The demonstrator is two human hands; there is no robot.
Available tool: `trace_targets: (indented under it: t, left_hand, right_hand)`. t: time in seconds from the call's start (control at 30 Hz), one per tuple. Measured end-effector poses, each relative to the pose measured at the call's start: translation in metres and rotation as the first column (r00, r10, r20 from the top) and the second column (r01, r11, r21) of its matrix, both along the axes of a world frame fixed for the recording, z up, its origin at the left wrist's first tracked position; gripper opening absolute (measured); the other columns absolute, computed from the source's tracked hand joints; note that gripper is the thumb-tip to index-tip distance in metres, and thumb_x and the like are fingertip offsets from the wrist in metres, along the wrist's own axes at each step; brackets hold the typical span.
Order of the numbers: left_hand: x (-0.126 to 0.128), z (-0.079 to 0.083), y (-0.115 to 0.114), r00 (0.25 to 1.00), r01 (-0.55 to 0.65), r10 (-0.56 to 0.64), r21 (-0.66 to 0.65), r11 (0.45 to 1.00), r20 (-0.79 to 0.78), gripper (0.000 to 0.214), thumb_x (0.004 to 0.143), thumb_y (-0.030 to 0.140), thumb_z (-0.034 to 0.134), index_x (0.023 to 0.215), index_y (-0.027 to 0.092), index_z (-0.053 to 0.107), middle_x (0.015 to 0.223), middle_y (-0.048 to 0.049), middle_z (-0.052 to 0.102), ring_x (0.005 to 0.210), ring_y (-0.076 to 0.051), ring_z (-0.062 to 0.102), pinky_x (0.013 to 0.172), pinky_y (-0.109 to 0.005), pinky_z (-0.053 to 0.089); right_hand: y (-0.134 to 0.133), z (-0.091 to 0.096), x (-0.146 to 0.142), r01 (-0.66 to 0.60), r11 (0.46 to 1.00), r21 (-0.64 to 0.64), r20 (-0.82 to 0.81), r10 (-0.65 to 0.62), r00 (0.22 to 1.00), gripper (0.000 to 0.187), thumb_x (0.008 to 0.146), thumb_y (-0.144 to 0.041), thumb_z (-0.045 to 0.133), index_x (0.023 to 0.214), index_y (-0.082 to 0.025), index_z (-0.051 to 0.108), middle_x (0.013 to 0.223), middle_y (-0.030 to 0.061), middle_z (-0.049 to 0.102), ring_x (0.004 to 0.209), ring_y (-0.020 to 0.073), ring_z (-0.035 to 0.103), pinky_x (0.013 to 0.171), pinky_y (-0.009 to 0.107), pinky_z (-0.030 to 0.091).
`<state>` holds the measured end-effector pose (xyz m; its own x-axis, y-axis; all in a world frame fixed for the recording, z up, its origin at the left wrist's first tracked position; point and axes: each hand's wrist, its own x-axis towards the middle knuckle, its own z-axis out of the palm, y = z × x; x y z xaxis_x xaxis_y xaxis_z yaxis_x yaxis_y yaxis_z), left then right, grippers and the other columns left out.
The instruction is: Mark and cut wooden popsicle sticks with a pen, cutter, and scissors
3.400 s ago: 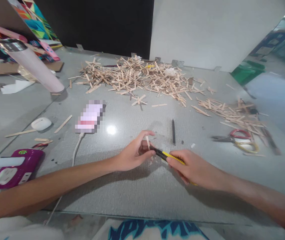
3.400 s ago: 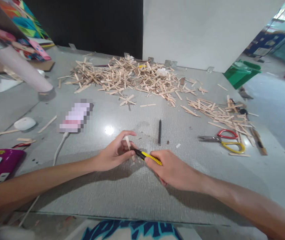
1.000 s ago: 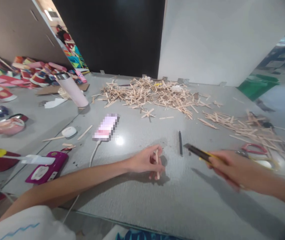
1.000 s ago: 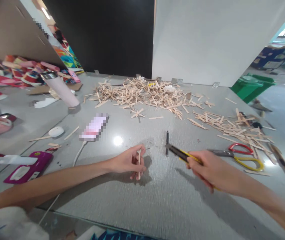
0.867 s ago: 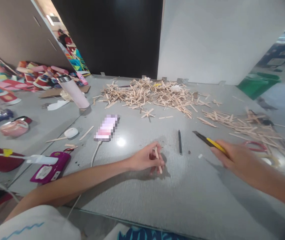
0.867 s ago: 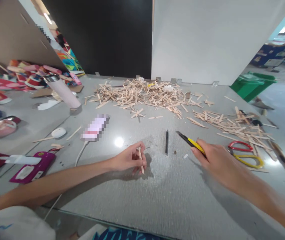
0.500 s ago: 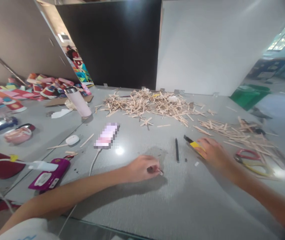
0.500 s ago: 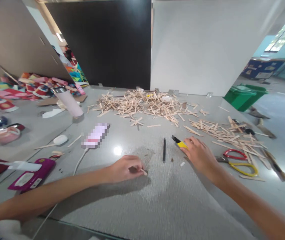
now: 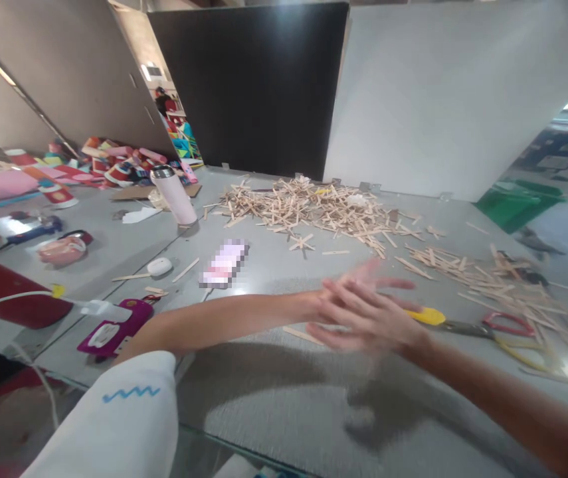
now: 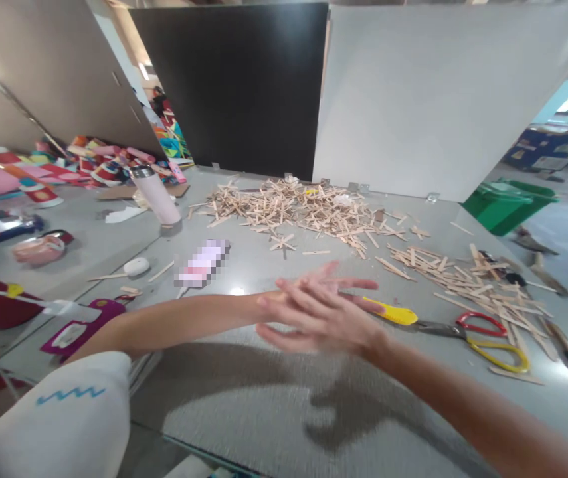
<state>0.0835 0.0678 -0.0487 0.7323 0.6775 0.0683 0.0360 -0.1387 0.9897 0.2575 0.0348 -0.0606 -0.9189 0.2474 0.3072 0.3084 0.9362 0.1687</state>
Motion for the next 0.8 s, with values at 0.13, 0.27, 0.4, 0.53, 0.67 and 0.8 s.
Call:
trace_targets:
  t: [0.13,0.27,0.4,0.53,0.67,0.8]
  left_hand:
    - [-0.032,0.018,0.012,0.977,0.048,-0.028,-0.091,0.995,0.213,0.062,0.114,0.068,0.035,0.131,0.024,0.076,0.157,-0.0130,0.069,0.144,-0.033,0.067,0.104,-0.055,0.057]
    - [-0.093,0.002,0.013,0.929,-0.186,0.237,-0.195,0.963,0.285,0.066,0.106,0.079,0.051,0.099,0.020,0.079,0.135,-0.0134,0.081,0.124,-0.032,0.078,0.111,-0.052,0.056]
    - [-0.122,-0.030,-0.007,0.927,-0.301,0.337,0.209,0.931,-0.167,0.044,0.105,0.053,0.071,0.077,0.018,0.075,0.112,-0.0121,0.084,0.101,-0.023,0.077,0.095,-0.037,0.055]
    - [-0.133,-0.050,-0.032,0.855,0.021,0.190,0.398,0.917,-0.484,0.006,0.096,0.026,0.081,0.092,0.021,0.082,0.093,-0.0037,0.080,0.083,-0.019,0.072,0.078,-0.031,0.047]
    - [-0.142,-0.063,-0.044,0.827,0.120,0.165,0.455,0.883,-0.538,0.004,0.094,0.019,0.083,0.095,0.023,0.082,0.097,-0.0026,0.080,0.087,-0.020,0.073,0.083,-0.031,0.047]
    - [-0.142,-0.070,-0.045,0.837,0.119,0.182,0.497,0.860,-0.515,0.013,0.101,0.016,0.071,0.095,0.022,0.080,0.095,-0.0031,0.079,0.087,-0.020,0.073,0.084,-0.032,0.046]
  right_hand:
    - [0.067,0.013,0.054,0.526,0.850,0.020,-0.117,-0.521,0.846,0.054,0.107,-0.044,0.072,0.157,-0.025,0.066,0.160,0.0212,0.066,0.155,0.0471,0.053,0.126,0.071,0.036]
    - [0.098,0.010,0.132,0.872,0.475,-0.123,-0.094,-0.880,0.466,0.058,0.120,-0.044,0.043,0.128,0.000,0.079,0.122,0.0382,0.076,0.125,0.0476,0.073,0.105,0.059,0.046]
    - [0.075,-0.013,0.144,0.808,0.521,-0.275,-0.015,-0.842,0.539,0.047,0.117,-0.039,0.043,0.124,-0.012,0.081,0.115,0.0240,0.080,0.104,0.0346,0.077,0.095,0.045,0.052]
    - [0.048,-0.039,0.130,0.617,0.654,-0.437,0.091,-0.651,0.754,0.041,0.107,-0.056,0.058,0.106,-0.022,0.081,0.117,0.0137,0.077,0.096,0.0295,0.075,0.093,0.043,0.056]
    - [0.047,-0.058,0.146,0.605,0.644,-0.469,0.116,-0.634,0.765,0.036,0.106,-0.052,0.057,0.108,-0.022,0.078,0.113,0.0145,0.078,0.100,0.0324,0.075,0.092,0.044,0.057]
    - [0.059,-0.067,0.168,0.698,0.654,-0.291,0.092,-0.707,0.701,0.033,0.109,-0.040,0.052,0.115,-0.020,0.077,0.117,0.0176,0.078,0.101,0.0345,0.075,0.089,0.045,0.056]
